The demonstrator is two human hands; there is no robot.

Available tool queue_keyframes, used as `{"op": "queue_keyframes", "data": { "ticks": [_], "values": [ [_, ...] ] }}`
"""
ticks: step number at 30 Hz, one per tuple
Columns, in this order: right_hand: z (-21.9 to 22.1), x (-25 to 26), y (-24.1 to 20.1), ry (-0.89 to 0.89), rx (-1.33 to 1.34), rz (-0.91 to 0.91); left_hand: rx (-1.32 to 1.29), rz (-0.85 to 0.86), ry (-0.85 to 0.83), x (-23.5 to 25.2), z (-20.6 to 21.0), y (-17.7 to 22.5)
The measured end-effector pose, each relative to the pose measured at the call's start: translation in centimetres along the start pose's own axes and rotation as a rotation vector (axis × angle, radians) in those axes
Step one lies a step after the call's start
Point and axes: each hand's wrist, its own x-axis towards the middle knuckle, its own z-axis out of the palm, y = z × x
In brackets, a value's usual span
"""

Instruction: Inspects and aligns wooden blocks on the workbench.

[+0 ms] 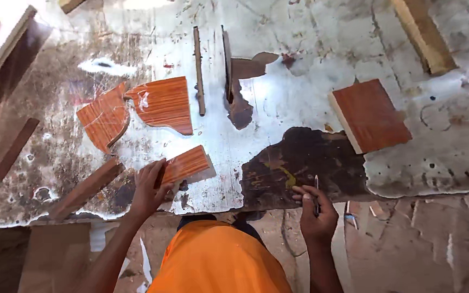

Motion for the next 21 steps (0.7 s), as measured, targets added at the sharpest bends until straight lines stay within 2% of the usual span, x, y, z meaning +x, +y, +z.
{"op": "queue_keyframes", "data": {
  "ticks": [4, 8, 11, 16, 21],
  "values": [
    [-1.6, 0.2, 1.4, 0.040, 0.037, -0.005, -0.078, 0.049, -0.012, 1.6, 1.7, 4.7],
    [-4.0, 1.2, 3.4, 0.115, 0.055, 0.025, 0.078, 0.163, -0.033, 3.7, 4.7, 9.0],
    [-6.4, 2.3, 5.1, 0.177, 0.059, 0.028, 0.220, 0.183, -0.007, 4.5, 8.3, 11.5],
    [-10.1, 3.2, 6.7, 0.191, 0.072, 0.015, 0.300, 0.123, -0.012, 4.9, 12.3, 14.8],
    [-13.6, 4.3, 6.5, 0.039, 0.069, -0.031, 0.300, -0.055, 0.007, 4.4, 14.1, 17.1]
  ]
}}
